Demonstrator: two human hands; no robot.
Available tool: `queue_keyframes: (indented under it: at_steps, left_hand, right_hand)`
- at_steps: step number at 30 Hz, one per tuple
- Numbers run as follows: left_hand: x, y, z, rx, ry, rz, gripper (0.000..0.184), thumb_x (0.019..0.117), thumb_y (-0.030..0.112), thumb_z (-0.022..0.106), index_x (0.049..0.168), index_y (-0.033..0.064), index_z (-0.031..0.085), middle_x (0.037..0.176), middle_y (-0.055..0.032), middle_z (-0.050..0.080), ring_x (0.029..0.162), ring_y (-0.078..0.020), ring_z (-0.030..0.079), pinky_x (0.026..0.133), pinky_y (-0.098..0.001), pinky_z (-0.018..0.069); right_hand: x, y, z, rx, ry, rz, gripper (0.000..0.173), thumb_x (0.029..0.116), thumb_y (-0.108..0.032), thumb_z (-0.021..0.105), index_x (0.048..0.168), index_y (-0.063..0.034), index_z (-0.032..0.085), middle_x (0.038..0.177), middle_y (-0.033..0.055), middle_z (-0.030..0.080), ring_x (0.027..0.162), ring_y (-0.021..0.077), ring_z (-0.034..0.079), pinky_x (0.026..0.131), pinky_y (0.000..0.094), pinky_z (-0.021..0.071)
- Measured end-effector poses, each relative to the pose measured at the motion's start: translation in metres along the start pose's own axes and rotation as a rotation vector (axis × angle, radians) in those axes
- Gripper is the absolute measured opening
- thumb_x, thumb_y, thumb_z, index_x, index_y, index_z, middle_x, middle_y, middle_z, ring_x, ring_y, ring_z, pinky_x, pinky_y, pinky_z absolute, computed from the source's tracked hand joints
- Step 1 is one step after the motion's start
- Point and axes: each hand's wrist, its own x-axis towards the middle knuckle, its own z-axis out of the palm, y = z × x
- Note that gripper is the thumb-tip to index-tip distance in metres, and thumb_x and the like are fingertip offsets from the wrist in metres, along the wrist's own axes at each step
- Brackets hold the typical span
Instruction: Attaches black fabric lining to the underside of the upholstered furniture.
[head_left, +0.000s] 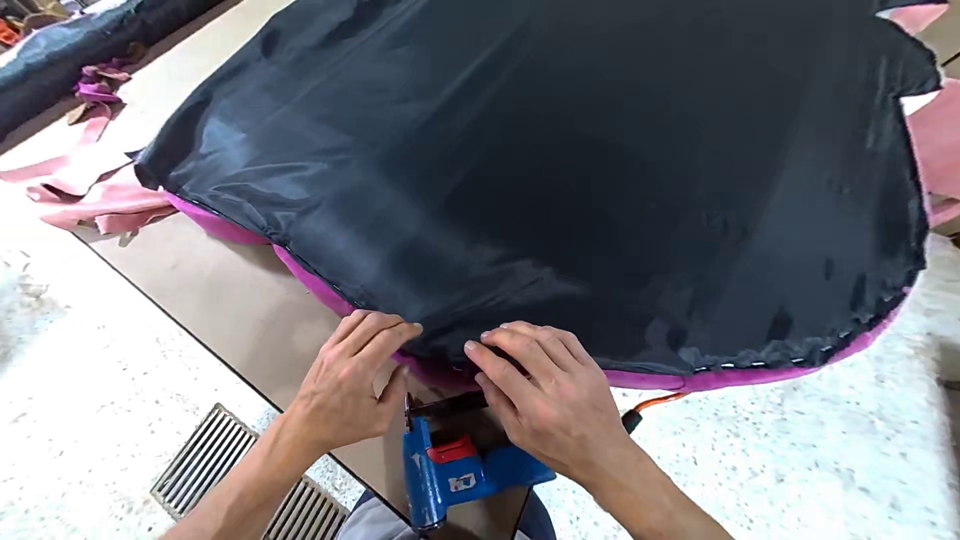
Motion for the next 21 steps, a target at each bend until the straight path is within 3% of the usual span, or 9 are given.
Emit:
queue_keyframes:
  at_steps: [3, 7, 11, 15, 18, 20, 21]
  left_hand:
    - [0.001, -0.004, 0.006, -0.001, -0.021, 0.094, 0.028, 0.0934, 0.024, 0.067, 0.118, 0.0147, 0.075, 0.116, -0.0006, 0.070, 0.114, -0.0154, 0.063, 0.096, -0.0339, 0.0542]
    - [0.001, -0.004, 0.020, 0.027, 0.076, 0.200, 0.018, 0.0964, 0.015, 0.063, 0.103, 0.0142, 0.080, 0.103, -0.0014, 0.073, 0.103, -0.0167, 0.066, 0.090, -0.0337, 0.0543]
    - [-0.007, 0.003, 0.033, -0.007, 0.205, 0.165, 0.014, 0.0945, 0.011, 0.065, 0.093, 0.0115, 0.079, 0.095, -0.0018, 0.072, 0.097, -0.0166, 0.066, 0.086, -0.0321, 0.0539]
    - [-0.005, 0.012, 0.028, -0.018, 0.103, 0.082, 0.013, 0.0928, 0.012, 0.064, 0.089, 0.0119, 0.077, 0.098, -0.0013, 0.072, 0.103, -0.0165, 0.066, 0.088, -0.0305, 0.0563]
    - [0.001, 0.019, 0.022, -0.048, 0.033, 0.060, 0.018, 0.0896, 0.019, 0.064, 0.100, 0.0128, 0.078, 0.107, -0.0012, 0.072, 0.106, -0.0154, 0.066, 0.089, -0.0315, 0.0573]
    - [0.003, 0.020, 0.023, -0.025, 0.014, 0.083, 0.024, 0.0944, 0.022, 0.064, 0.112, 0.0137, 0.078, 0.111, -0.0016, 0.072, 0.109, -0.0161, 0.066, 0.092, -0.0330, 0.0559]
    - [0.003, 0.020, 0.025, -0.007, 0.007, 0.100, 0.022, 0.0966, 0.022, 0.064, 0.112, 0.0133, 0.078, 0.110, -0.0019, 0.072, 0.108, -0.0168, 0.066, 0.093, -0.0332, 0.0557]
  right_hand:
    - [0.005, 0.003, 0.011, 0.004, -0.022, -0.058, 0.025, 0.1001, -0.024, 0.059, 0.119, -0.0218, 0.075, 0.118, 0.0009, 0.072, 0.119, 0.0201, 0.064, 0.101, 0.0400, 0.0508]
    - [0.001, 0.007, 0.014, 0.005, 0.047, -0.086, 0.016, 0.0987, -0.017, 0.063, 0.105, -0.0155, 0.077, 0.101, 0.0006, 0.074, 0.102, 0.0183, 0.068, 0.093, 0.0369, 0.0541]
    - [-0.010, 0.008, 0.009, 0.003, 0.031, -0.109, 0.019, 0.0984, -0.011, 0.060, 0.108, -0.0144, 0.075, 0.101, 0.0019, 0.074, 0.100, 0.0198, 0.069, 0.090, 0.0369, 0.0554]
    - [-0.016, 0.010, 0.006, 0.016, -0.018, -0.116, 0.023, 0.0983, -0.007, 0.056, 0.109, -0.0137, 0.075, 0.102, 0.0023, 0.074, 0.100, 0.0202, 0.069, 0.090, 0.0372, 0.0555]
    - [-0.012, 0.010, 0.004, 0.014, -0.047, -0.128, 0.022, 0.0981, -0.005, 0.055, 0.106, -0.0121, 0.075, 0.100, 0.0022, 0.073, 0.098, 0.0196, 0.069, 0.090, 0.0367, 0.0554]
    - [-0.011, 0.010, 0.004, 0.012, -0.053, -0.127, 0.021, 0.0984, -0.005, 0.055, 0.105, -0.0117, 0.074, 0.099, 0.0022, 0.073, 0.098, 0.0195, 0.068, 0.091, 0.0366, 0.0552]
    - [-0.011, 0.009, 0.005, 0.014, -0.053, -0.127, 0.021, 0.0985, -0.005, 0.055, 0.104, -0.0115, 0.074, 0.100, 0.0024, 0.073, 0.099, 0.0195, 0.068, 0.091, 0.0367, 0.0550]
